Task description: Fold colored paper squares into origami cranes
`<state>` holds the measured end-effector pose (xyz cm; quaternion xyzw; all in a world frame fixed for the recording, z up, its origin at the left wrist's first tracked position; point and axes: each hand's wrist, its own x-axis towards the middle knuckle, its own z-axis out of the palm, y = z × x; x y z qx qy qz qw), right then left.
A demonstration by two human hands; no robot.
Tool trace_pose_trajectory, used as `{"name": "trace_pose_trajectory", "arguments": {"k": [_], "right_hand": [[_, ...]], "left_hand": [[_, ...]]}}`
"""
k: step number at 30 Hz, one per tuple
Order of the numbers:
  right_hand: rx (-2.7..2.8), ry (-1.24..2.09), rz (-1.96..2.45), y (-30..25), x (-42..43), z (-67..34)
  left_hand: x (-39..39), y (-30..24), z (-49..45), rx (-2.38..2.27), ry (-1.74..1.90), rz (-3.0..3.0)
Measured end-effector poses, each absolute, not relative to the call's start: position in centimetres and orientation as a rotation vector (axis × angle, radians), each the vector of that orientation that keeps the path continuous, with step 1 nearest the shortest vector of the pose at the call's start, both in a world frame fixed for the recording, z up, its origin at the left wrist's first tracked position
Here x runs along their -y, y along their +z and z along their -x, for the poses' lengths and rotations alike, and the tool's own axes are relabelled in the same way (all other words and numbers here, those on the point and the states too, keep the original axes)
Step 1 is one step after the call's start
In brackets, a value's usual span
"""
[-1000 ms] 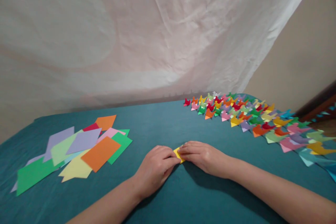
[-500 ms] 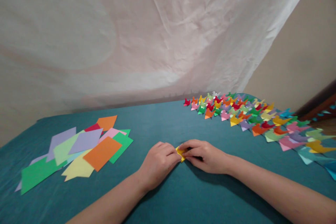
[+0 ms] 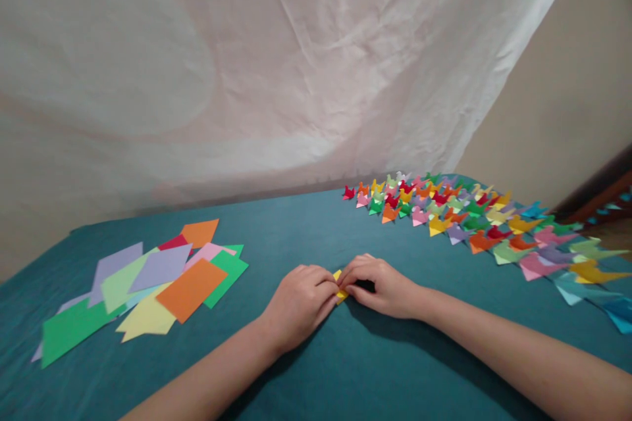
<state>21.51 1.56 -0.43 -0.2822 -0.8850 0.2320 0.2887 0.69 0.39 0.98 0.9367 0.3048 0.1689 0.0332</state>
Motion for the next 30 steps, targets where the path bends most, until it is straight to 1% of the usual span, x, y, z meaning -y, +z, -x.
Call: {"name": "trace_pose_trajectory", "arguments": {"k": [7,13,20,30], "right_hand": [[2.262,0.667,0.892,-1.32,-1.88,-21.61],[2.248,0.755,0.912,-1.06,-2.14,-21.67],[2.274,0.841,0.912,-0.6,-2.4,-21.89],[2.274,0.782,0.886,-0.62,-1.53,-21.51]], "left_hand": [[-0.46,0.59,-0.62,-0.912,0.56,-2.912],[-0.39,0.16,-0.83,-0.842,0.58,-2.986],[-0.06,0.48,-0.72,-0.993,0.578,-2.697],[-0.55,0.43,-0.47,-1.032,0.674,-2.413]]}}
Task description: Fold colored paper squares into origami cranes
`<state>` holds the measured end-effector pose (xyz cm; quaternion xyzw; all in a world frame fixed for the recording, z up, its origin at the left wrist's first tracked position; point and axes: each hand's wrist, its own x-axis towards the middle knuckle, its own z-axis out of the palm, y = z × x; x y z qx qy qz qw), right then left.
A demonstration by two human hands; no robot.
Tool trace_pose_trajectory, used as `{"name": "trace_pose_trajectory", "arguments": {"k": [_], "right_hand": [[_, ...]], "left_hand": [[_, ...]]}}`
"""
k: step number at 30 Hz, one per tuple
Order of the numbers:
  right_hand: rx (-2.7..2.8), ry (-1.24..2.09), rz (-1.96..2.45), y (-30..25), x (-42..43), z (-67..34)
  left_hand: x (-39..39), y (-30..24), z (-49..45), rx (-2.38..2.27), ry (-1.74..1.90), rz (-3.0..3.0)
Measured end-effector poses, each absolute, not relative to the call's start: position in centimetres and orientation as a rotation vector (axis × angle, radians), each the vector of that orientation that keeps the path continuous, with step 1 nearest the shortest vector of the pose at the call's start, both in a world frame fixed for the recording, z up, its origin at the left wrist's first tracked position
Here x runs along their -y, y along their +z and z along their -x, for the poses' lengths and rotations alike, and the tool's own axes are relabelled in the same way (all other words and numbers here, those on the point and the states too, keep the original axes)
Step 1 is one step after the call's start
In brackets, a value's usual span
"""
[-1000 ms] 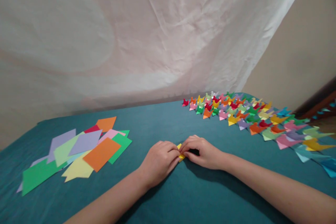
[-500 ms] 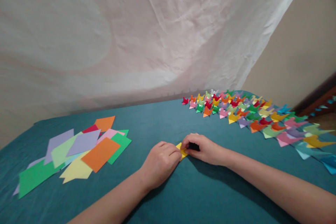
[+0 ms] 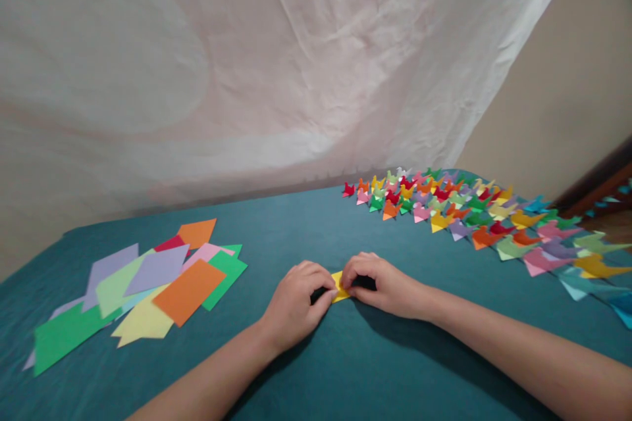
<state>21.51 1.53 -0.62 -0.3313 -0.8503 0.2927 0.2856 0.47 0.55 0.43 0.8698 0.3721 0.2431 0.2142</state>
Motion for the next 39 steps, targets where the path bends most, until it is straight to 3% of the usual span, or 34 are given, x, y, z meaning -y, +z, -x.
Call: {"name": "trace_pose_trajectory", "arguments": {"k": [26,39], "right_hand": [[2.282,0.788,0.914,-0.4,-1.5,-21.3],[2.512,0.855,0.643,1.9,-2.3,-23.3]], "left_hand": [[-1.0,0.4,-0.3,-0.993,0.681,-2.352],[-1.1,0.4,-0.3,-1.016,0.699,-2.329]]}}
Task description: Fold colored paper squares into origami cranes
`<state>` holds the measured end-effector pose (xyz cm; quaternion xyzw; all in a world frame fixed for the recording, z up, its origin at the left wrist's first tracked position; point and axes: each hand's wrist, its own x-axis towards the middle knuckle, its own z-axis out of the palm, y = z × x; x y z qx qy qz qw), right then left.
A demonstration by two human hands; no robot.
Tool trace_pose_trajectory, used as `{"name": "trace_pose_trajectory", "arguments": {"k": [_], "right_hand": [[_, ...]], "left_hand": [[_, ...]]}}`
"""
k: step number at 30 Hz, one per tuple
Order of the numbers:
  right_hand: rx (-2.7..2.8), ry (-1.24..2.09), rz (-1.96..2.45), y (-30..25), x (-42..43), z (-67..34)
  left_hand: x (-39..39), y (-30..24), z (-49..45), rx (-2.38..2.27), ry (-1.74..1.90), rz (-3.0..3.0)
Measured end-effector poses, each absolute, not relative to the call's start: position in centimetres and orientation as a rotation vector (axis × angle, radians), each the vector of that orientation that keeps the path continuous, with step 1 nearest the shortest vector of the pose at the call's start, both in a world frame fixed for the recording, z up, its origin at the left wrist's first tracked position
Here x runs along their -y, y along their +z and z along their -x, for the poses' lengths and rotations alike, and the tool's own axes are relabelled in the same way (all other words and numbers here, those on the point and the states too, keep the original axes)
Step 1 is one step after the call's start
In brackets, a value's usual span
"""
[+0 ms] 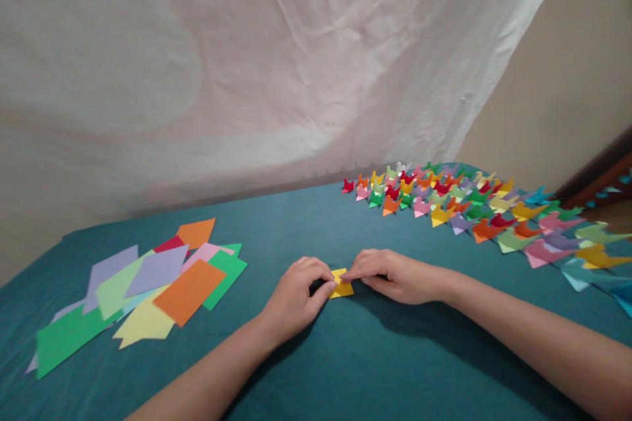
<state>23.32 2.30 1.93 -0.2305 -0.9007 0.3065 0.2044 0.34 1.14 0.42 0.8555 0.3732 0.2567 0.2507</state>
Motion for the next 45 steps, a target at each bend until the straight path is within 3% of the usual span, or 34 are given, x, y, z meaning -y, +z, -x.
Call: {"name": "trace_pose_trajectory", "arguments": {"k": [30,38,45], "right_hand": [[2.749,0.447,0.617,0.8,0.4,-24.2],[2.742,0.45,0.632,0.6,0.3,-24.1],[2.74,0.478,0.628,0.8,0.3,-24.2]], "left_hand": [[-0.9,0.4,-0.3,-1.093,0.688,-2.414],[1.7,1.2,-0.5,-1.036,0.487,-3.071],[4.3,0.7,-1.6,-1.256,0.238,-3.079]]}}
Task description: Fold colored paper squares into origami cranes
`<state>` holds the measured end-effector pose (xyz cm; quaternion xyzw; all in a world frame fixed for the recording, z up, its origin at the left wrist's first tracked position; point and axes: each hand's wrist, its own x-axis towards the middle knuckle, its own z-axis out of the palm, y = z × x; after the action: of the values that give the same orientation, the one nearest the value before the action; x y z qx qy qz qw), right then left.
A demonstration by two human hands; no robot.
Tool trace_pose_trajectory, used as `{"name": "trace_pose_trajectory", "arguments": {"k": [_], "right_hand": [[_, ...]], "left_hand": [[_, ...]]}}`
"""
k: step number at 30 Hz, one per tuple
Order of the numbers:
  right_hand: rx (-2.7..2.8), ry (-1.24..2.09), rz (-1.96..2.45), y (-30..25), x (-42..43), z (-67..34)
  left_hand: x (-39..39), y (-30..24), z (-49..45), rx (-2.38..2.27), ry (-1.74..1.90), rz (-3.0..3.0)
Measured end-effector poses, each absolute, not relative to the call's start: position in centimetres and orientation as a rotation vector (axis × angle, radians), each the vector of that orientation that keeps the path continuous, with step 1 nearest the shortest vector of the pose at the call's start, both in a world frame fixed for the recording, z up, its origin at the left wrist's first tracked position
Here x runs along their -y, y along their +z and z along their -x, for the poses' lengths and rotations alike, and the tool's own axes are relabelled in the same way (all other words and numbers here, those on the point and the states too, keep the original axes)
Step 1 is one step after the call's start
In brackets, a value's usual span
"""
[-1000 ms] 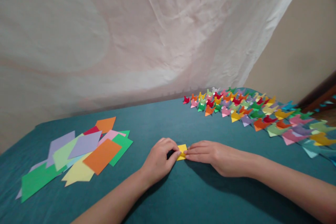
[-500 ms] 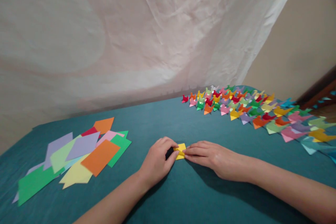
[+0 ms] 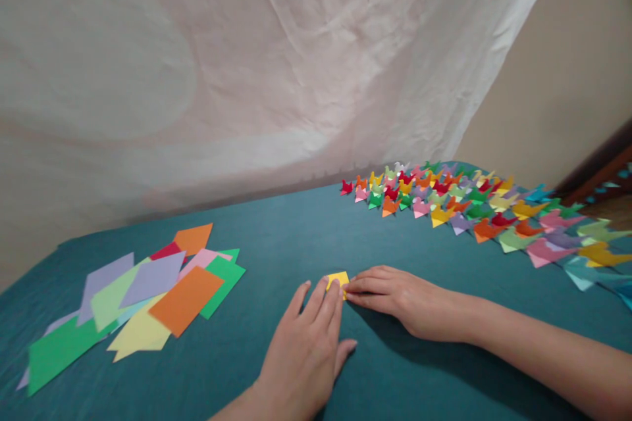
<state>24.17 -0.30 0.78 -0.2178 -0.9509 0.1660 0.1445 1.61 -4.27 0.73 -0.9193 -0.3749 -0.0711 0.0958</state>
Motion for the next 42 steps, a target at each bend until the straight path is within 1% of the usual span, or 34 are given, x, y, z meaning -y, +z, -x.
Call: {"name": "trace_pose_trajectory", "arguments": {"k": [7,20,42], "right_hand": [[2.789,0.438,0.66,0.91,0.45,-24.22],[2.761,0.43,0.678,0.69,0.63,-24.3],[2.769,0.328,0.698,0.76,0.81,-23.95]], "left_hand": [[3.87,0.95,-1.55,1.165,-0.092,2.758],[3.97,0.75,-1.53,1.177,-0.111,2.767],[4.11,1.26,-1.71,1.218,0.032,2.784]]}}
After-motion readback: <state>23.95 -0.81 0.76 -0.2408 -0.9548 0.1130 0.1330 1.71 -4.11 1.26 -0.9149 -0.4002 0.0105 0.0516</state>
